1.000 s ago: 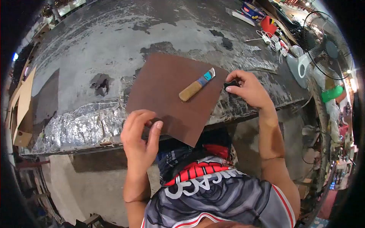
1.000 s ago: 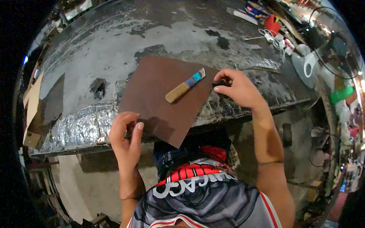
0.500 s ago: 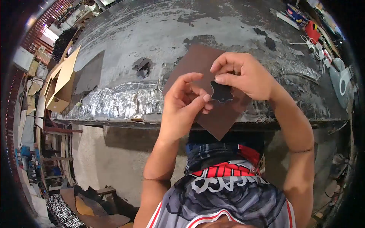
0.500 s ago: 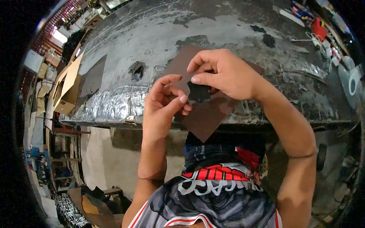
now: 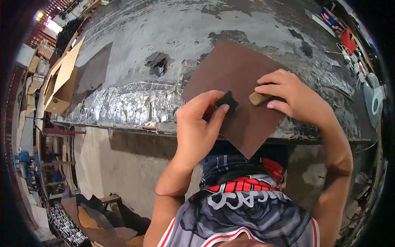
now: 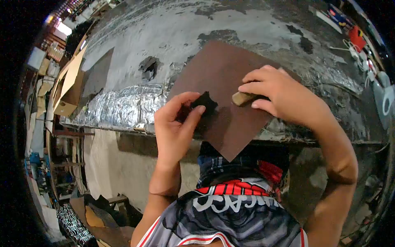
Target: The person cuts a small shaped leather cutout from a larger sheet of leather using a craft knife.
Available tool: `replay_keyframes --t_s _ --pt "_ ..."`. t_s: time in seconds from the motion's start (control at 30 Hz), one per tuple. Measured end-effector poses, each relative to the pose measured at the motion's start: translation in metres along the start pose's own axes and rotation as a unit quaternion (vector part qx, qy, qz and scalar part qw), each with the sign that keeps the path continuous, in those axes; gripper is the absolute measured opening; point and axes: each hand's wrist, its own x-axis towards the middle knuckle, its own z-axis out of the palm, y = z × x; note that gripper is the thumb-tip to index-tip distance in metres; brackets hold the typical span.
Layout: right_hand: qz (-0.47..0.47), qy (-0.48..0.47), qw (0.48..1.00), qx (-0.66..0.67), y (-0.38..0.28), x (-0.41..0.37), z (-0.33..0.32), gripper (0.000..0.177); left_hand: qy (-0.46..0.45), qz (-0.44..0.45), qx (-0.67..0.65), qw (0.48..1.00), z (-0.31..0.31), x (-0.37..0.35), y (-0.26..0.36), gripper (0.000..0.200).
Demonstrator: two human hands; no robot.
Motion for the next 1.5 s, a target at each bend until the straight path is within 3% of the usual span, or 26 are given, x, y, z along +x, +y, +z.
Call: replay_keyframes --t_s 0.03,0.13,0.23,0.3,0.43,0.47,0.57,0.7,0.83,0.9,0.93,1.03,1.23,1.33,1.5 --pt "0.002 -0.002 1.0 -0.019 0.002 0.002 0.002 0.04 0.019 0.057 0.083 0.995 0.0 0.001 -0.005 0.025" --pt "0.006 0.014 0.997 -0.07 0.005 0.003 0.007 0.043 0.009 0.09 0.212 0.973 -0.002 0.001 -0.008 0.029" --pt "-0.006 0.071 0.992 -0.101 0.007 0.004 0.014 0.045 0.021 0.08 0.253 0.964 -0.003 -0.003 -0.005 0.029" --pt "-0.002 0.129 0.985 -0.118 0.009 0.003 0.01 0.048 0.01 0.124 0.247 0.961 -0.009 -0.002 -0.004 0.032" --pt "0.081 0.345 0.932 0.069 -0.015 -0.018 -0.003 0.038 -0.107 0.2 0.265 0.937 -0.023 -0.004 -0.01 0.039" --pt "0.082 0.416 0.893 0.154 -0.018 -0.023 0.002 0.033 -0.117 0.187 0.275 0.936 -0.023 -0.006 -0.01 0.041" --pt "0.006 0.464 0.819 0.338 -0.045 -0.031 0.017 0.027 -0.152 0.164 0.266 0.938 -0.026 -0.011 -0.001 0.042" --pt "0.061 0.403 0.827 0.387 -0.082 -0.023 0.054 0.034 -0.154 0.156 0.254 0.942 -0.02 -0.019 -0.004 0.046" --pt "0.078 0.348 0.873 0.331 -0.083 -0.022 0.059 0.034 -0.144 0.166 0.255 0.942 -0.019 -0.02 -0.008 0.045" --pt "0.097 0.25 0.934 0.238 -0.077 -0.02 0.035 0.035 -0.139 0.177 0.252 0.941 -0.018 -0.018 -0.008 0.045" --pt "0.064 0.272 0.938 0.206 -0.072 -0.014 0.035 0.03 -0.148 0.176 0.247 0.941 -0.019 -0.016 -0.008 0.044" --pt "0.131 0.161 0.941 0.266 -0.065 -0.015 0.023 0.029 -0.17 0.17 0.233 0.942 -0.024 -0.01 -0.007 0.043" --pt "0.117 0.175 0.951 0.225 -0.057 -0.016 0.022 0.029 -0.2 0.168 0.215 0.941 -0.027 0.011 -0.003 0.037" --pt "0.062 0.193 0.957 0.207 -0.053 -0.012 0.025 0.031 -0.206 0.187 0.188 0.942 -0.026 0.022 -0.01 0.032" --pt "0.057 0.204 0.934 0.289 -0.053 -0.015 0.04 0.035 -0.197 0.187 0.167 0.948 -0.021 0.02 -0.019 0.033"
